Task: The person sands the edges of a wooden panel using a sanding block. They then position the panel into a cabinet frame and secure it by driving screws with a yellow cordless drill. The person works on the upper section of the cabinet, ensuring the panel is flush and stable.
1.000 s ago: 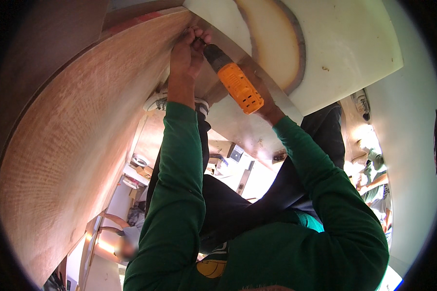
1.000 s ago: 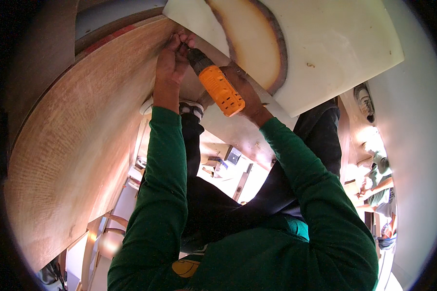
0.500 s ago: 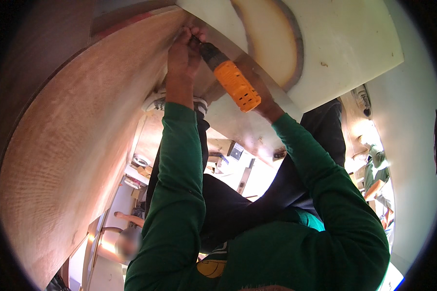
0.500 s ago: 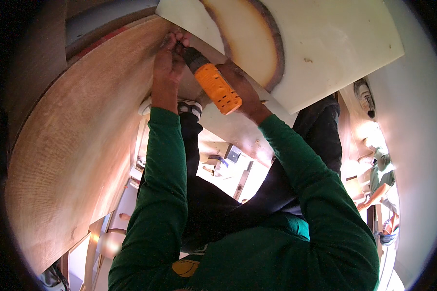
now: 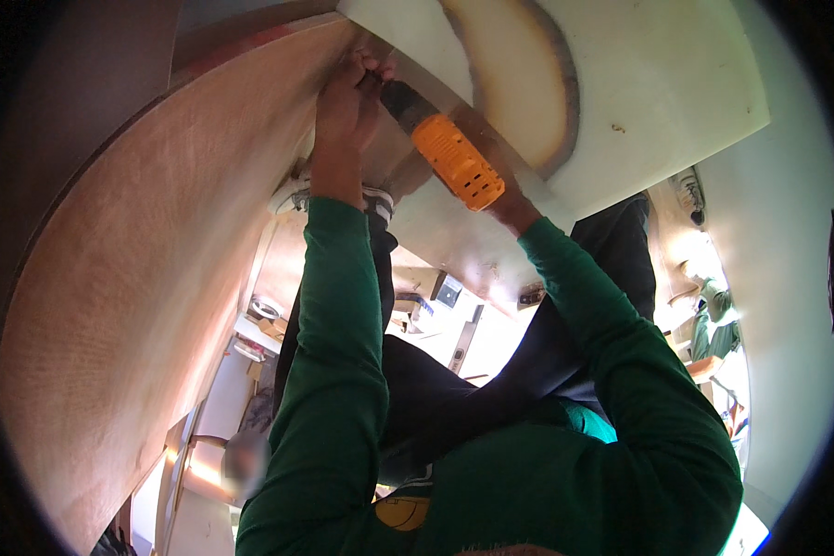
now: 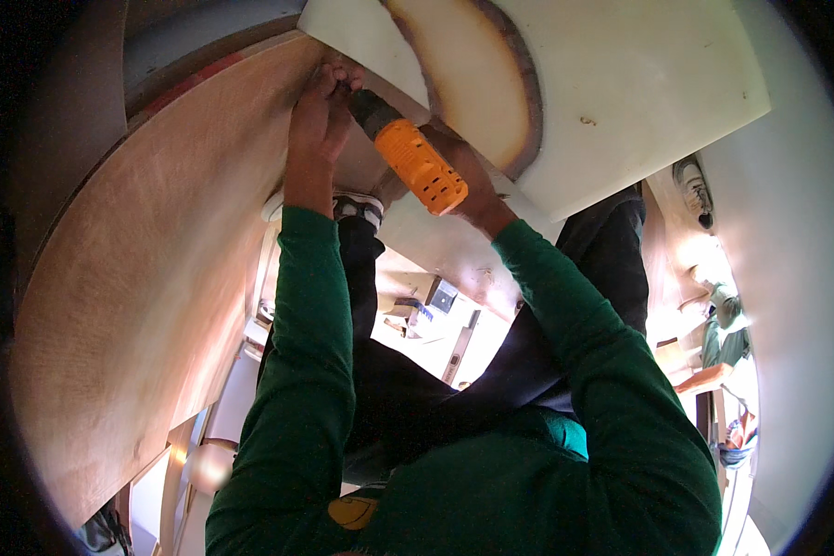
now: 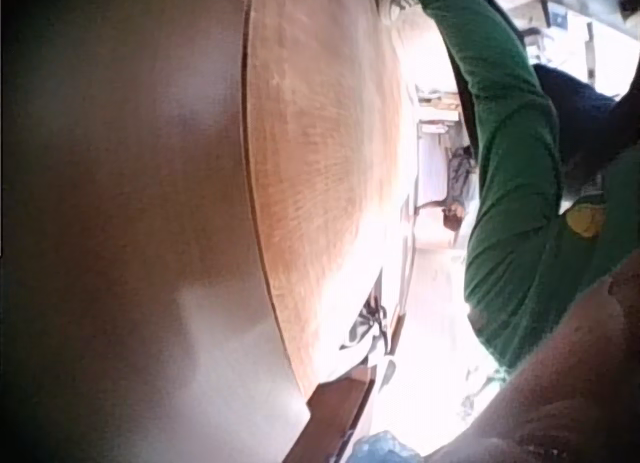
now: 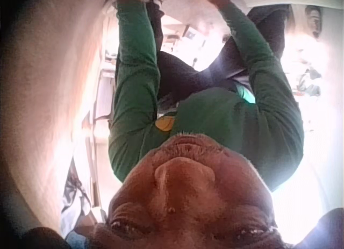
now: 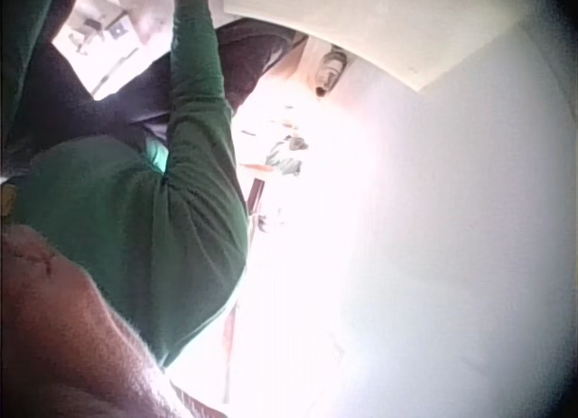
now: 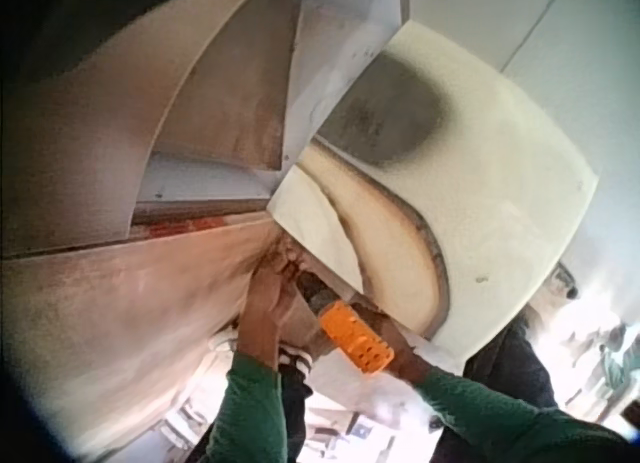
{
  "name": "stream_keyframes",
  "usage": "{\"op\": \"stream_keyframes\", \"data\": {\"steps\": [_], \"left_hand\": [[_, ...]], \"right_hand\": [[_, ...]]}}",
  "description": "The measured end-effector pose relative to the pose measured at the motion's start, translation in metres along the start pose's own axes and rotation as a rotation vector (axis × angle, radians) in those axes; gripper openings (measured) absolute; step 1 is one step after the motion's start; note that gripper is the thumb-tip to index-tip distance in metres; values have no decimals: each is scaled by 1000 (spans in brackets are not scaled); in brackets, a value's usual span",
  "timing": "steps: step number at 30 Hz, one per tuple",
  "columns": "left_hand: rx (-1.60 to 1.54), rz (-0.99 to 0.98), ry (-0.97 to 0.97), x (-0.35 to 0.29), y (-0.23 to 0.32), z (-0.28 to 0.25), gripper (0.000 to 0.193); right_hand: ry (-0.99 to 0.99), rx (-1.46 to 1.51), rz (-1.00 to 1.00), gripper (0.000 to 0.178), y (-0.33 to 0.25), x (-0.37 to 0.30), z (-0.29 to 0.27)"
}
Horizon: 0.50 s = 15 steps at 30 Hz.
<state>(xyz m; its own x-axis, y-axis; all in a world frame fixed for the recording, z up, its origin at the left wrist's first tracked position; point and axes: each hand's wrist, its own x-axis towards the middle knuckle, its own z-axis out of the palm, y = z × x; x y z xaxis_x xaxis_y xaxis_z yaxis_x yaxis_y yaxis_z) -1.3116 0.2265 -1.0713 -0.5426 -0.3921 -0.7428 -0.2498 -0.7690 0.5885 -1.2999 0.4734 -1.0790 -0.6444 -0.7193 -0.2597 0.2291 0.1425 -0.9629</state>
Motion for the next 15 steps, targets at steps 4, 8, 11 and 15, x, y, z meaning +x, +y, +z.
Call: {"op": "stream_keyframes", "data": {"steps": [4, 8, 11, 15], "left_hand": [[10, -10, 10, -2, 1, -3, 9], [49, -12, 4, 4, 3, -3, 9], [34, -11, -30, 0, 2, -7, 8], [65, -19, 6, 4, 3, -7, 9]], "right_hand": [[12, -18, -36, 49, -1, -4, 5], [23, 84, -13, 49, 15, 1, 11], [53, 148, 19, 50, 10, -1, 13], [45, 48, -27, 50, 7, 0, 9]]}}
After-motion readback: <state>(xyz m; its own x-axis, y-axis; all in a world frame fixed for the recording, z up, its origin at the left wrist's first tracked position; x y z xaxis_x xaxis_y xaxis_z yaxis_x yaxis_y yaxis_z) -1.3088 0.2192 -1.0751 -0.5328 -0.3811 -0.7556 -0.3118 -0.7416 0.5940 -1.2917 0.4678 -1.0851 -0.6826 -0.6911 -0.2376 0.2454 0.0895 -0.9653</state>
